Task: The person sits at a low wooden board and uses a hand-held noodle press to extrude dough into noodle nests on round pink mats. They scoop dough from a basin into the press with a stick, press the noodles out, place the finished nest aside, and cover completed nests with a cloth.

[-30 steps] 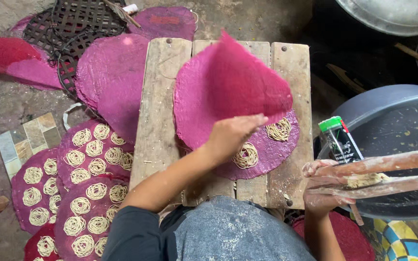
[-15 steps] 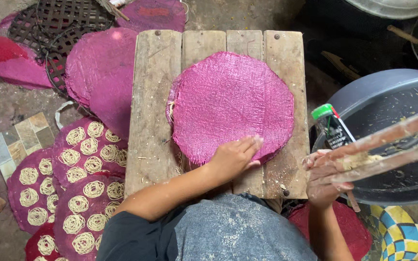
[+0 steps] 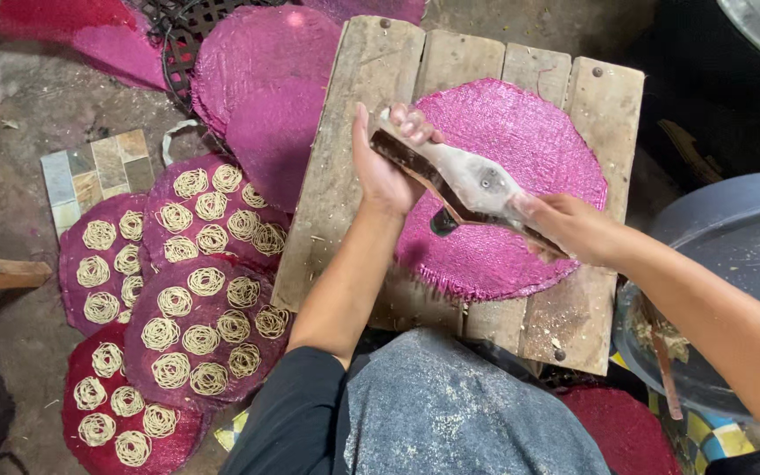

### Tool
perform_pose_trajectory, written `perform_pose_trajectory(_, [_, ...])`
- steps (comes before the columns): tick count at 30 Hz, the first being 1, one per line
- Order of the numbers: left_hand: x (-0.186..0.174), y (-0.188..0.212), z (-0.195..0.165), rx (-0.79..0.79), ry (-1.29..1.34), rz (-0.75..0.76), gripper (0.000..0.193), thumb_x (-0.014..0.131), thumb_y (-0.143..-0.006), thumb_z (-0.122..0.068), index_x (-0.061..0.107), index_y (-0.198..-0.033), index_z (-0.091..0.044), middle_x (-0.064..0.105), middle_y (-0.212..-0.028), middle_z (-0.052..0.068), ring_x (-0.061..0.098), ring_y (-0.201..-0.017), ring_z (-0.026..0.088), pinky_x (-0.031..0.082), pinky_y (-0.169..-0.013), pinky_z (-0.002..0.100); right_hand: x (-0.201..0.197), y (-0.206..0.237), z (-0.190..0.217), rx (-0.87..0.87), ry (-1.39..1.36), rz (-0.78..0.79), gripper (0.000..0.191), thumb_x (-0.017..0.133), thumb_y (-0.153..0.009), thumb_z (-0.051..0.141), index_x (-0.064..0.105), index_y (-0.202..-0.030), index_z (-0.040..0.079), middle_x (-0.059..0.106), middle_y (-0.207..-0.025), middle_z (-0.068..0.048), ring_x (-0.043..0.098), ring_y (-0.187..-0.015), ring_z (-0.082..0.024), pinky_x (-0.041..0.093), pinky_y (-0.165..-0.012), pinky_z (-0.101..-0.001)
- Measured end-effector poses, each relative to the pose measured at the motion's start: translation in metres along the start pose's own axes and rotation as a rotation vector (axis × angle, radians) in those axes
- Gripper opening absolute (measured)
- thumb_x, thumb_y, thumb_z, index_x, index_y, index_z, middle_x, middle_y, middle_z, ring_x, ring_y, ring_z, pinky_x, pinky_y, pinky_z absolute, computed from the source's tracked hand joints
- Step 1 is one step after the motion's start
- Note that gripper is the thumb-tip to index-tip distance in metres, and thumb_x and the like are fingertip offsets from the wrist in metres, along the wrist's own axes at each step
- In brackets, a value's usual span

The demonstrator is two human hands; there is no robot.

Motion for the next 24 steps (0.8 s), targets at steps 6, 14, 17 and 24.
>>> perform_pose_trajectory(6, [-0.022,-0.01,-0.041,0.13,0.006,-0.102,0.052,0.043,-0.096,-0.062,0.048,-0.077,-0.014,0.041,-0.064,0.0,0.044,-0.061,0.018,0.046,-0.071,0.04,0.025,-0.004,0.064,-0.152,0.289,-0.209,0.072,0.039,-0.101,0.056,0.045,-0.149,0.002,0.069,-0.101,-0.009,0.07,-0.081,-0.02,0.058,-0.08,-0.0407])
perform_pose_trajectory(14, [-0.033,-0.016,-0.02,0.177,0.026,-0.326,0.049,0.035,-0.095,-0.058,0.045,-0.073,-0.015,0.037,-0.06,0.0,0.04,-0.057,0.018,0.041,-0.064,0.039,0.004,0.004,0.066,-0.014,0.479,-0.205,0.071,0.034,-0.102,0.058,0.057,-0.144,0.006,0.071,-0.081,-0.02,0.071,-0.076,-0.026,0.057,-0.078,-0.0463])
perform_pose_trajectory(17, [-0.021,-0.031,-0.031,0.181,-0.007,-0.188,0.052,0.035,-0.097,-0.06,0.043,-0.073,-0.014,0.036,-0.06,0.0,0.038,-0.055,0.017,0.04,-0.063,0.037,0.005,-0.002,0.075,-0.11,0.426,-0.275,0.072,0.036,-0.101,0.057,0.06,-0.14,0.001,0.067,-0.074,-0.016,0.07,-0.072,-0.027,0.055,-0.073,-0.0471])
perform_pose_trajectory(24, [-0.031,-0.014,-0.038,0.206,-0.06,-0.28,0.045,0.034,-0.094,-0.055,0.04,-0.07,-0.016,0.034,-0.059,0.0,0.034,-0.053,0.017,0.038,-0.061,0.037,0.015,-0.003,0.071,-0.001,0.386,-0.164,0.069,0.038,-0.101,0.057,0.052,-0.145,0.007,0.067,-0.072,-0.015,0.07,-0.071,-0.025,0.055,-0.069,-0.0448])
Point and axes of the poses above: each hand's wrist, its own y-axis away from the middle knuckle, its own x-axis out of the palm, z = x × y, the point moved 4 cm from there along -y, towards the middle knuckle
